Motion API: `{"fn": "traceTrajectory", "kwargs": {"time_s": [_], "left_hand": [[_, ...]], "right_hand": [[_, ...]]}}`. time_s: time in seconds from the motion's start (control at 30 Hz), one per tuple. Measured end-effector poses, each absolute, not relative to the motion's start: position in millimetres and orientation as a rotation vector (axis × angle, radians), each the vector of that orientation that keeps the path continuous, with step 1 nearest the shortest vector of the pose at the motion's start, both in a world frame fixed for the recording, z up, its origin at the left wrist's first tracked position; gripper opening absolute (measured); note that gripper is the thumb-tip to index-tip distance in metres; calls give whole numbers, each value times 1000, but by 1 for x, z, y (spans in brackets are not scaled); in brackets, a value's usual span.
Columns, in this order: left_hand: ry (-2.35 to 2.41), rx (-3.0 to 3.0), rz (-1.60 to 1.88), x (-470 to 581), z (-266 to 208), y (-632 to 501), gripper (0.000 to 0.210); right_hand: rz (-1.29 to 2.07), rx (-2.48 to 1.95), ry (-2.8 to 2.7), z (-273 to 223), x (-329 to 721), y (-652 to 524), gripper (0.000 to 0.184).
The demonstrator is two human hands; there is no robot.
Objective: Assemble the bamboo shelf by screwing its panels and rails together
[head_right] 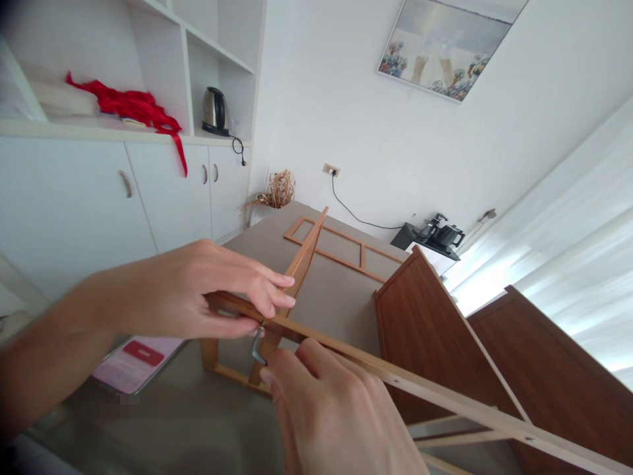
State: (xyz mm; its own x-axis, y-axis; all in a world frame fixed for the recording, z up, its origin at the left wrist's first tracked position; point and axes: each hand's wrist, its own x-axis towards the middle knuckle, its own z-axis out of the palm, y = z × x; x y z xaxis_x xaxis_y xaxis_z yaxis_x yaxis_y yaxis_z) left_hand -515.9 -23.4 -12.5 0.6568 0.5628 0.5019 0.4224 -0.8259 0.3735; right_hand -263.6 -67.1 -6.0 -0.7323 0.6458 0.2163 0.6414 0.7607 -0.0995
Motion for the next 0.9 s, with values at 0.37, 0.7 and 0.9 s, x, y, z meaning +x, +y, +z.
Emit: {"fn": "traceTrajectory", "kwargs": {"time_s": [0.37,0.7,0.9], "left_hand": [[773,2627,941,-516,-13,-23,16],[782,2642,915,-516,-12,-23,15],[769,2624,939,-516,-13,-23,18]], "right_hand": [[12,-992,-2721,-6,-266,-68,14],[-58,-1020,-2686,-6,-264,-69,17],[-67,-1006,-2664,-7,-263,-70,20]]}}
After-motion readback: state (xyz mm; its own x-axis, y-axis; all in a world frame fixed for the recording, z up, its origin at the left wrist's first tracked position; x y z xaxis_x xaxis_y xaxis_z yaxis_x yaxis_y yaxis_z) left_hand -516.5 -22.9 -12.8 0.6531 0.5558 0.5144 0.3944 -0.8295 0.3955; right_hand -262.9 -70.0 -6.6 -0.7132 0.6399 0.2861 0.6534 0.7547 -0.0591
